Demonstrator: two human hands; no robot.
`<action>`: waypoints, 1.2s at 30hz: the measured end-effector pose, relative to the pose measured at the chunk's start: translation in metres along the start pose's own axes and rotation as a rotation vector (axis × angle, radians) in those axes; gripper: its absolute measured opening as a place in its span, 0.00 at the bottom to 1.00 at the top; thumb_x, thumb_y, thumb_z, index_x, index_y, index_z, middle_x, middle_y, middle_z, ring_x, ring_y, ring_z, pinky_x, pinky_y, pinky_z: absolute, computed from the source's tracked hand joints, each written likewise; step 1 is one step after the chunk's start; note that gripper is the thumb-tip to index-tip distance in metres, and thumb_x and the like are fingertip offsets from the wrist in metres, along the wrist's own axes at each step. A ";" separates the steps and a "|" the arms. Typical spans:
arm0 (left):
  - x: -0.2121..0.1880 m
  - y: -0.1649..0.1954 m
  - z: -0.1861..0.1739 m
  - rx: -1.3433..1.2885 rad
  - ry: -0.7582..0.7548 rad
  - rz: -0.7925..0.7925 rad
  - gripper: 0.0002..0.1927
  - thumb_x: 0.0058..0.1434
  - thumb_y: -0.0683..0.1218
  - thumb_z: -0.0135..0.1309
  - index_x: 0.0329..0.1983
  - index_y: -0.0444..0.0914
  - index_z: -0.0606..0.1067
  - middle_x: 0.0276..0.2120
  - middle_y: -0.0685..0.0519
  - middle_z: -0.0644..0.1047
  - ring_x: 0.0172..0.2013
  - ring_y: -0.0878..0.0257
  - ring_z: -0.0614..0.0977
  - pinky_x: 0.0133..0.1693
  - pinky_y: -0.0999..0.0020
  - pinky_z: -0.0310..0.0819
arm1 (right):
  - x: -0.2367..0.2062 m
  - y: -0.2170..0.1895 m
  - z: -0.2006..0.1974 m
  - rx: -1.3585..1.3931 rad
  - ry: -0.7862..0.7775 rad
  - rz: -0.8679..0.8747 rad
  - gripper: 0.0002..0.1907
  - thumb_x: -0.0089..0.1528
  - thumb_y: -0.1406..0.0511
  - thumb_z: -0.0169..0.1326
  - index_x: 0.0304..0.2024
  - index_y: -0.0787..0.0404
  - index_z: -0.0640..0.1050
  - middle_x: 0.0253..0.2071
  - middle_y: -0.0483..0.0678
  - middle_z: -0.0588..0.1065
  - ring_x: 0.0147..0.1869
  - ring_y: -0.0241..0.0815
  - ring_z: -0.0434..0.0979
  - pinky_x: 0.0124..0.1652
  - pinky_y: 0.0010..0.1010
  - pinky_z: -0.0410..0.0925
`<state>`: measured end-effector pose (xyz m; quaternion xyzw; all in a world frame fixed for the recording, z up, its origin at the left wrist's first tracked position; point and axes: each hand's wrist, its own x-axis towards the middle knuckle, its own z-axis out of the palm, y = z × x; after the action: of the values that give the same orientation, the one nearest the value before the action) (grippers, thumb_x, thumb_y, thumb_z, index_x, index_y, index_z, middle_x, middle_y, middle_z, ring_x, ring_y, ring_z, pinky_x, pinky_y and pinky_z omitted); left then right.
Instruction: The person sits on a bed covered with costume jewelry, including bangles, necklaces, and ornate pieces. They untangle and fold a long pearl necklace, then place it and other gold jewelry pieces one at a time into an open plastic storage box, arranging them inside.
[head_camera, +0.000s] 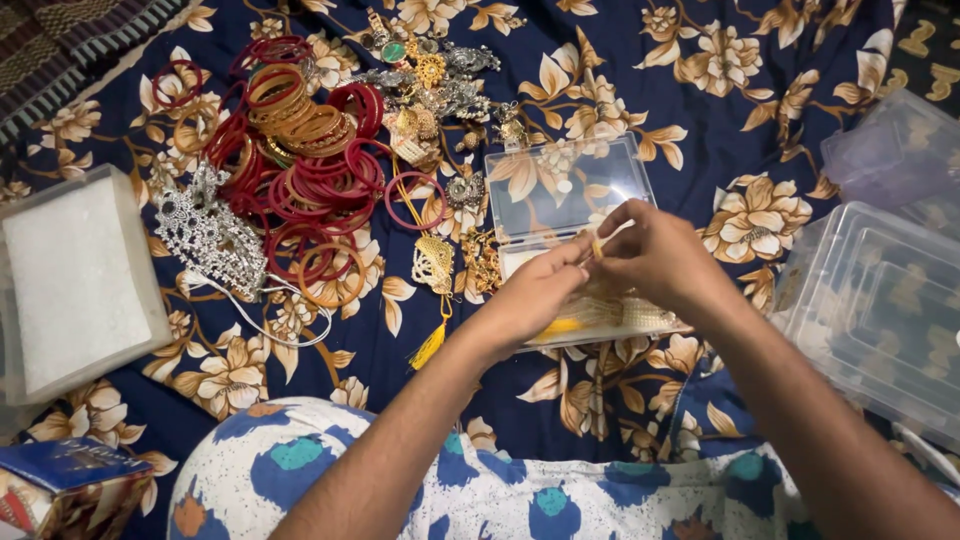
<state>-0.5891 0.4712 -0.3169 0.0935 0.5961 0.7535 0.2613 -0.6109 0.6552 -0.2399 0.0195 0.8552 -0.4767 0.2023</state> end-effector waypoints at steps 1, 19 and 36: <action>-0.001 0.003 0.002 -0.005 -0.009 0.038 0.27 0.71 0.46 0.45 0.74 0.43 0.64 0.49 0.58 0.75 0.40 0.71 0.71 0.43 0.74 0.70 | 0.002 0.001 -0.004 -0.061 0.041 -0.016 0.19 0.56 0.69 0.63 0.49 0.67 0.76 0.39 0.53 0.84 0.41 0.37 0.85 0.40 0.30 0.75; -0.019 0.007 0.027 1.402 -0.026 0.392 0.30 0.70 0.51 0.47 0.72 0.33 0.62 0.72 0.37 0.59 0.73 0.44 0.59 0.71 0.52 0.53 | 0.005 0.028 -0.015 -0.955 0.402 -0.362 0.04 0.56 0.70 0.60 0.33 0.58 0.85 0.35 0.55 0.80 0.40 0.55 0.82 0.46 0.43 0.74; -0.026 0.005 0.025 1.445 -0.020 0.378 0.34 0.70 0.59 0.43 0.76 0.41 0.56 0.76 0.40 0.52 0.76 0.48 0.50 0.71 0.49 0.44 | 0.002 0.020 -0.044 -0.791 0.192 -0.249 0.10 0.54 0.63 0.65 0.38 0.58 0.87 0.36 0.54 0.82 0.40 0.54 0.83 0.47 0.41 0.74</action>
<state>-0.5572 0.4787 -0.3010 0.3498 0.9141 0.2051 0.0064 -0.6231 0.7025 -0.2366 -0.1188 0.9830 -0.1288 0.0545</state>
